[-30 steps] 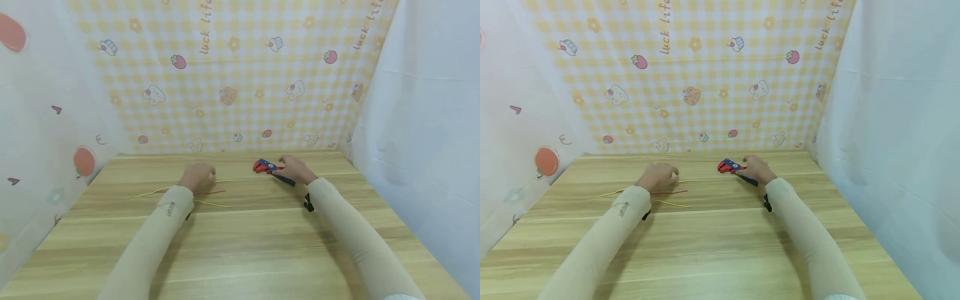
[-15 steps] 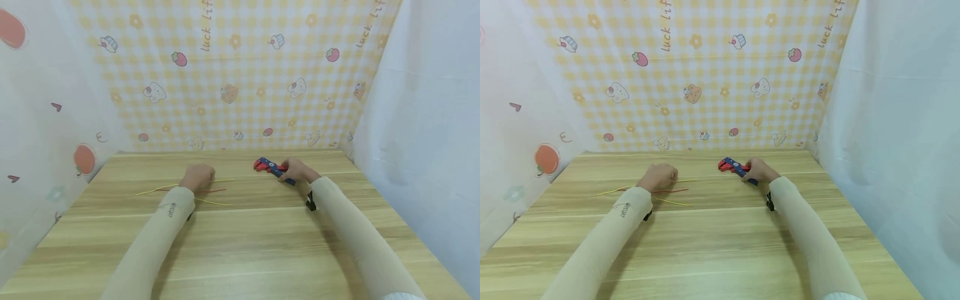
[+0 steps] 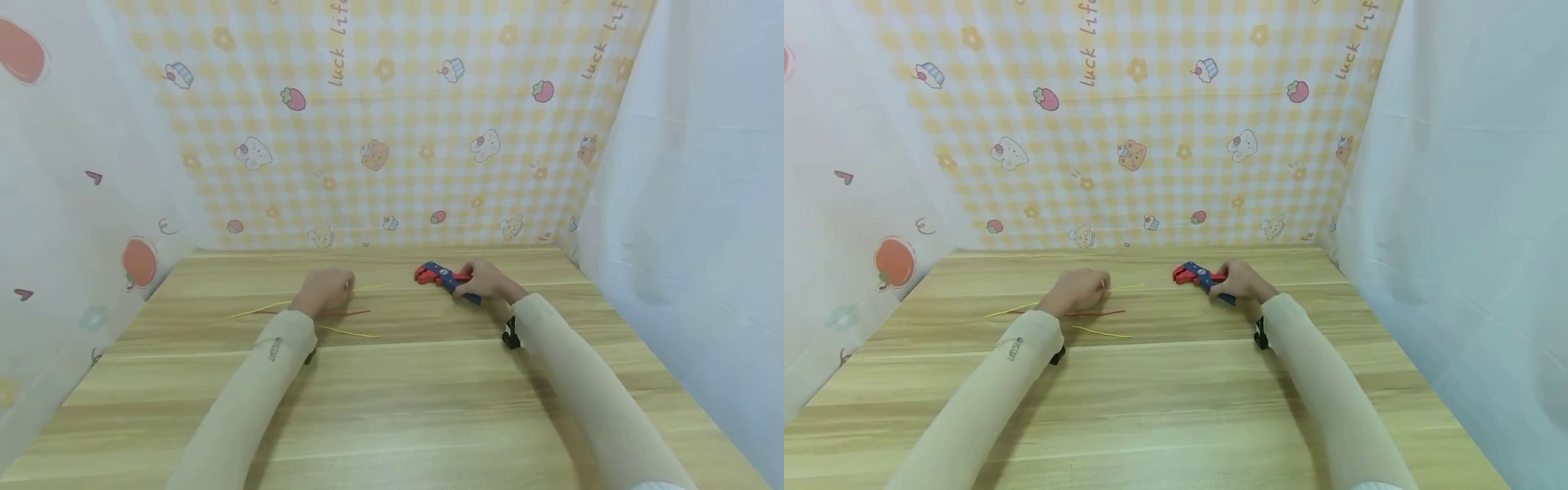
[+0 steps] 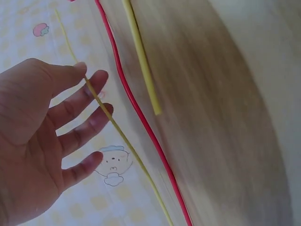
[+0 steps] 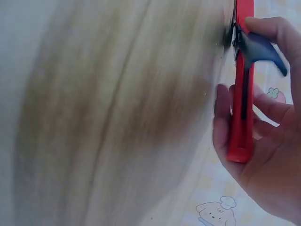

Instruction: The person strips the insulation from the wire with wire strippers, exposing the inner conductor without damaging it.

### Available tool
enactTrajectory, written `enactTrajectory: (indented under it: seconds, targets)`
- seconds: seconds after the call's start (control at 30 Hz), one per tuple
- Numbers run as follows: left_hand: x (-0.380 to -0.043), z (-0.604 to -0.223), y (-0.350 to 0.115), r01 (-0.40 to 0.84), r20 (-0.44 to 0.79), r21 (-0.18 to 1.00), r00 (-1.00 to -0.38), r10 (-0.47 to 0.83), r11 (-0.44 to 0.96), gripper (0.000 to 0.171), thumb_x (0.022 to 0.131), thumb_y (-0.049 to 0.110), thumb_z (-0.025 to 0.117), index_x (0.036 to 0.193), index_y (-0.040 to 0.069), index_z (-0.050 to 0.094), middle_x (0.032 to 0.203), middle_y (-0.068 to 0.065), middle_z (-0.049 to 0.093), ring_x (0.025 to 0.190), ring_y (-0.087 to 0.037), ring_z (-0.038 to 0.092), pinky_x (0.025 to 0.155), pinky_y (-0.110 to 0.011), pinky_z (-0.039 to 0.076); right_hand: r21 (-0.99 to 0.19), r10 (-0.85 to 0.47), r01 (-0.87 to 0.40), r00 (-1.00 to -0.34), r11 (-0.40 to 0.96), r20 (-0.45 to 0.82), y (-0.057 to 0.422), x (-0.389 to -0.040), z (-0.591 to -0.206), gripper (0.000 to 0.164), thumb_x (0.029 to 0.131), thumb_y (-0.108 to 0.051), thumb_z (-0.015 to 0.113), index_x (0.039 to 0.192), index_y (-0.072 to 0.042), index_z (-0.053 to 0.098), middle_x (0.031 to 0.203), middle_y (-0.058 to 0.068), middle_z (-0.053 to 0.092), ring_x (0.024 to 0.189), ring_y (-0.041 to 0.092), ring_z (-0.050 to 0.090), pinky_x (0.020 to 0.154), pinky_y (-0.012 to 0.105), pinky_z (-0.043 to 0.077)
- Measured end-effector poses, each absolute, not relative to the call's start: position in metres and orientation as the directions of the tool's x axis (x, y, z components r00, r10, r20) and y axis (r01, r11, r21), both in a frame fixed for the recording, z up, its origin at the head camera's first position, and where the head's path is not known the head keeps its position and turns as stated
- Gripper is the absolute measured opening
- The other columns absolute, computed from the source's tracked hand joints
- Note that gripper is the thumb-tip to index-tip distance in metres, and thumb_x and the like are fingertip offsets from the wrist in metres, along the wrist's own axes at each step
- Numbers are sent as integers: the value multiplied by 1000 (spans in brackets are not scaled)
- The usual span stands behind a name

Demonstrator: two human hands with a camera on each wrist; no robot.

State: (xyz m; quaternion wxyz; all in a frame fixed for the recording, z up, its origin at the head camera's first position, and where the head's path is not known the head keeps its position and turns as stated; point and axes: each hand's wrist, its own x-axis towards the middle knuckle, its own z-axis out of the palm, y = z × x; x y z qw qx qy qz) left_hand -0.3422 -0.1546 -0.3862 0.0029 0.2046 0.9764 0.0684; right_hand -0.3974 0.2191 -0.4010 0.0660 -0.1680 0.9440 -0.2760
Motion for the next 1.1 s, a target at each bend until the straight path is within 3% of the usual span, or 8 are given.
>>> enactTrajectory:
  seconds: [0.23, 0.57, 0.8, 0.9, 1.0, 1.1]
  targets:
    - [-345, -390, -148, 434, 109, 144, -900, 422, 889, 21, 98, 16, 51, 109, 13, 69, 103, -5, 72, 92, -24, 67, 80, -44, 54, -552, -323, -250, -946, 796, -37, 215, -387, -400, 50, 76, -34, 75, 104, 5, 60, 94, 15, 62, 75, 20, 56, 62, 26, 46]
    - [-339, -389, -143, 420, 106, 342, -906, 410, 841, 23, 101, 22, 54, 116, 11, 67, 115, -6, 70, 108, -26, 64, 87, -43, 52, -645, -275, -195, -961, 739, -25, 214, -374, -405, 54, 78, -36, 75, 112, 2, 57, 108, 20, 63, 86, 23, 60, 68, 27, 51]
    - [-332, -383, -140, 393, 118, 490, -914, 387, 778, 27, 103, 27, 53, 120, 10, 65, 120, -6, 68, 105, -25, 64, 87, -45, 52, -720, -307, -195, -951, 666, -27, 206, -360, -395, 56, 84, -35, 71, 119, 7, 54, 108, 22, 63, 85, 22, 62, 66, 28, 53]
    - [-330, -379, -139, 379, 128, 539, -920, 371, 752, 28, 103, 27, 53, 122, 9, 64, 123, -7, 67, 108, -25, 62, 88, -46, 52, -768, -327, -182, -944, 614, -38, 204, -356, -392, 55, 84, -34, 74, 119, 6, 59, 90, 12, 63, 73, 16, 57, 60, 26, 49]
    - [-328, -375, -135, 381, 148, 567, -919, 364, 730, 28, 103, 27, 54, 121, 9, 64, 122, -7, 67, 106, -25, 62, 88, -46, 52, -837, -340, -115, -936, 534, -89, 205, -352, -390, 51, 82, -33, 80, 115, 2, 64, 67, -1, 51, 56, 11, 43, 51, 24, 39]
    - [-325, -373, -132, 401, 178, 578, -912, 369, 711, 24, 102, 25, 56, 117, 9, 65, 119, -6, 68, 101, -23, 63, 85, -44, 53, -906, -350, -5, -923, 423, -158, 207, -349, -390, 52, 79, -31, 84, 116, 1, 65, 56, -5, 39, 47, 10, 32, 47, 24, 31]
